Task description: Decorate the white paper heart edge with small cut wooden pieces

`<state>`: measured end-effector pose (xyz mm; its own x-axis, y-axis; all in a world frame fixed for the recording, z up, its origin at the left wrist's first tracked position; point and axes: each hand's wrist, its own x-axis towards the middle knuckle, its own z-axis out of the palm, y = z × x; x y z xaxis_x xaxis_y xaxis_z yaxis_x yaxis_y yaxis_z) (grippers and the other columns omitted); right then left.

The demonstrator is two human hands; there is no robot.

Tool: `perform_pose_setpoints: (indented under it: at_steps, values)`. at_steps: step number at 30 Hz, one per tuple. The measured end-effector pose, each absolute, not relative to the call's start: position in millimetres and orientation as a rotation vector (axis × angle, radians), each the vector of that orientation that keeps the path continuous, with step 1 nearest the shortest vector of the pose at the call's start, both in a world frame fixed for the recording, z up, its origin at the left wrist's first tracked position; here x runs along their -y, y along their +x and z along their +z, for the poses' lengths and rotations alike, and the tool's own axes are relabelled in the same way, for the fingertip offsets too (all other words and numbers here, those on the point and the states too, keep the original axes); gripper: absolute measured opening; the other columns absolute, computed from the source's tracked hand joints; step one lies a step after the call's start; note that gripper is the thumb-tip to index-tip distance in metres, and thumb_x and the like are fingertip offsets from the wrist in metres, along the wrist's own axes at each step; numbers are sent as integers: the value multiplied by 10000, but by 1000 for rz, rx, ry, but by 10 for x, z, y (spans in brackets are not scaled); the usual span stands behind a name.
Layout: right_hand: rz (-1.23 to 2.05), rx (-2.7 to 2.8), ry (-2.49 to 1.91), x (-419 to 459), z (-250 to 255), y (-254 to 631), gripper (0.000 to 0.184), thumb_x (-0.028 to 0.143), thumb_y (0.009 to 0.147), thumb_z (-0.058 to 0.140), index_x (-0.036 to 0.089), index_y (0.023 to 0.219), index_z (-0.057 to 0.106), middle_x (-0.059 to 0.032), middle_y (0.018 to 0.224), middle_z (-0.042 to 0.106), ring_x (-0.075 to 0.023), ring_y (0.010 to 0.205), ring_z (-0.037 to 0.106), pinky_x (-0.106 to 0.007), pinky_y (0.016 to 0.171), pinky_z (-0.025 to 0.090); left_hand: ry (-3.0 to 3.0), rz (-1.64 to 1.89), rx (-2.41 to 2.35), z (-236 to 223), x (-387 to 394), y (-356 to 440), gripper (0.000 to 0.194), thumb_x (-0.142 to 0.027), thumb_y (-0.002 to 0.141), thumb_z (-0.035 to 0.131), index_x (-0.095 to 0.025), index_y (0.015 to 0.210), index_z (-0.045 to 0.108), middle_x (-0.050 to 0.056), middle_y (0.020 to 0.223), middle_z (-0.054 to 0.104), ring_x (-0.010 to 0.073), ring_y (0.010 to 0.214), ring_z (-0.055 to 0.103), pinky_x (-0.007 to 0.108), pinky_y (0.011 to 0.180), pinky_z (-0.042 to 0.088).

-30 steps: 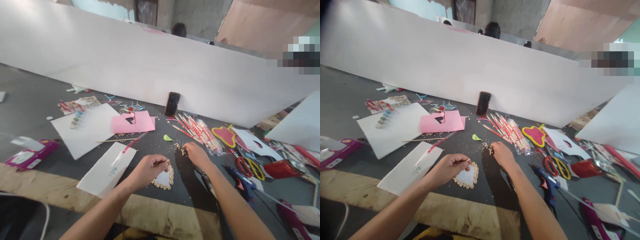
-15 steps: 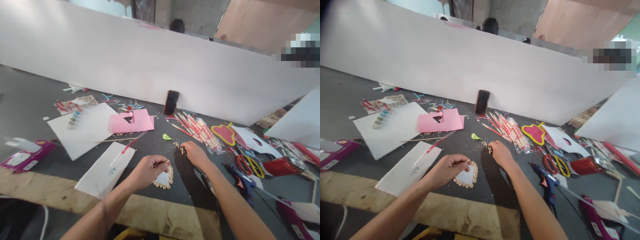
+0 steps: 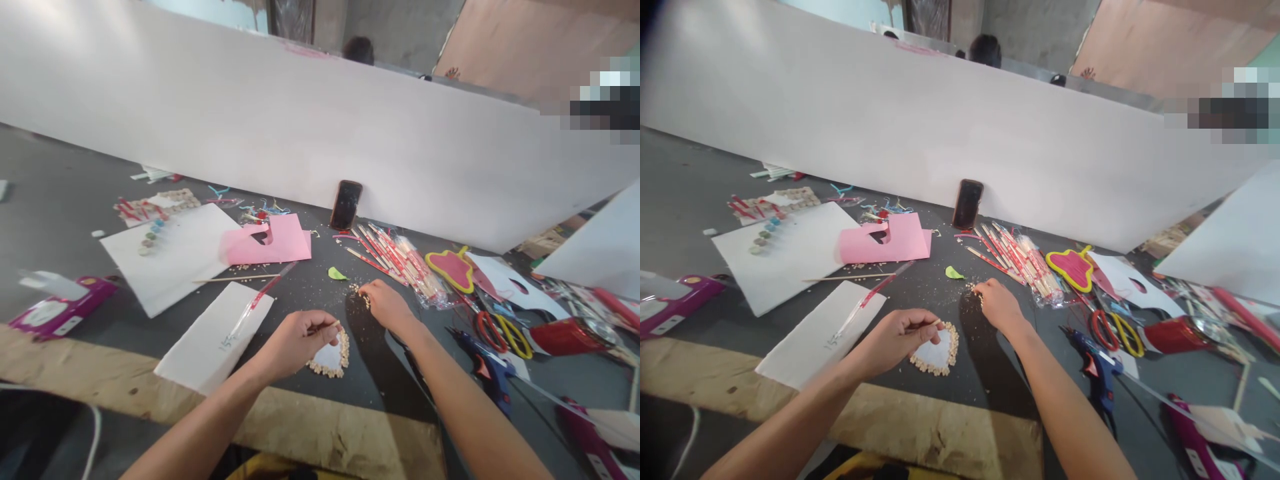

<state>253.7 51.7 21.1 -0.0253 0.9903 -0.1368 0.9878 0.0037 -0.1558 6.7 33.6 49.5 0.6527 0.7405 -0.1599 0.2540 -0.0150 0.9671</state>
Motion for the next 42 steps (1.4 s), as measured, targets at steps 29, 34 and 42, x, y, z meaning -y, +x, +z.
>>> perform_pose_setpoints:
  at_steps: [29, 34, 42]
  values:
    - [217, 2105, -2264, -641, 241, 2429, 180, 288, 855, 460, 247, 889, 632, -15, 956, 587, -123, 780, 544, -229, 596, 311, 1573, 474, -856, 456, -352, 15, 376, -493, 850, 467, -165, 784, 639, 20, 709, 627, 93, 549, 437, 174, 465, 321]
    - [197, 2112, -2266, -651, 243, 2438, 200, 278, 869, 433, 249, 850, 630, -10, 935, 584, -121, 770, 544, -232, 587, 315, 1571, 474, -852, 468, -356, 10, 380, -496, 848, 468, -162, 778, 636, 16, 713, 635, 79, 513, 415, 176, 457, 306]
    - [194, 2104, -2265, -677, 223, 2490, 198, 320, 902, 464, 188, 947, 604, -32, 987, 595, -138, 841, 565, -304, 731, 451, 1574, 480, -850, 484, -357, -1, 385, -497, 843, 470, -156, 790, 642, 32, 763, 662, 83, 525, 433, 180, 468, 319]
